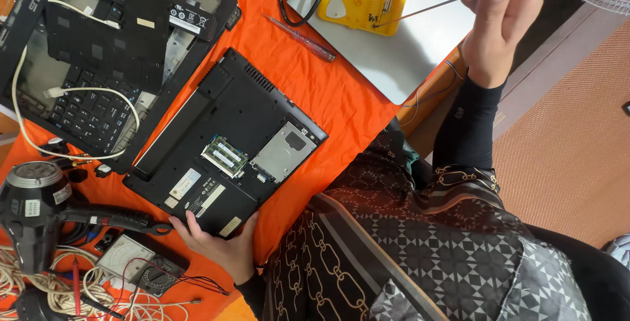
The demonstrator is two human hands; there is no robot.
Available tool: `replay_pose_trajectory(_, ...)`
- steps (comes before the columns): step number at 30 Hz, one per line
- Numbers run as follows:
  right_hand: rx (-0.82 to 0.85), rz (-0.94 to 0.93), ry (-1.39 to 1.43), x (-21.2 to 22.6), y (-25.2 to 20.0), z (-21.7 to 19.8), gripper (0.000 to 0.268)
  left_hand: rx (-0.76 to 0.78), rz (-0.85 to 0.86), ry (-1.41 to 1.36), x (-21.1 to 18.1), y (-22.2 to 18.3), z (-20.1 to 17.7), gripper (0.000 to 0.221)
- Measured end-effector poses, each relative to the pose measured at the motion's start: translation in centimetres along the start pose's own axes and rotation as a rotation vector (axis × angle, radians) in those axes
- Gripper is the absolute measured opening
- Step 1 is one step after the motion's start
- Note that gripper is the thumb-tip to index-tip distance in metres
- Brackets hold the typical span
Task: The recorder is disassembling and repairing a laptop on a cluttered workbench.
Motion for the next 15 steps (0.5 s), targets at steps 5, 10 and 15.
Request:
replay_pose_trajectory(5, 0.079, -0.063, -0.087, 0.2, 0.2, 0.5, 0.039, -0.015, 0.006, 0.0, 0.1, 0.0, 0.0, 0.128)
replay_pose_trajectory(10, 0.088, -0.071, -0.148, 1.0, 0.6, 1.0, 0.04, -0.022, 0.014, 0.007, 0.4, -0.1, 0.2, 0.129)
replay_pose_trajectory(15, 0.116, -0.083, -0.14, 1.1, 0.6, 1.3, 0.04, -0.033, 0.04, 0.005, 0.2, -0.1, 0.1, 0.129)
Point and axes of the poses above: each hand's wrist, its own y-axis towards the middle knuckle, its own z-axis out of the palm, x = y × z, the point moved 9 cm from there along y, towards the middle knuckle, and after that the axes turned 1 degree about -y, right-handed, at the moved point
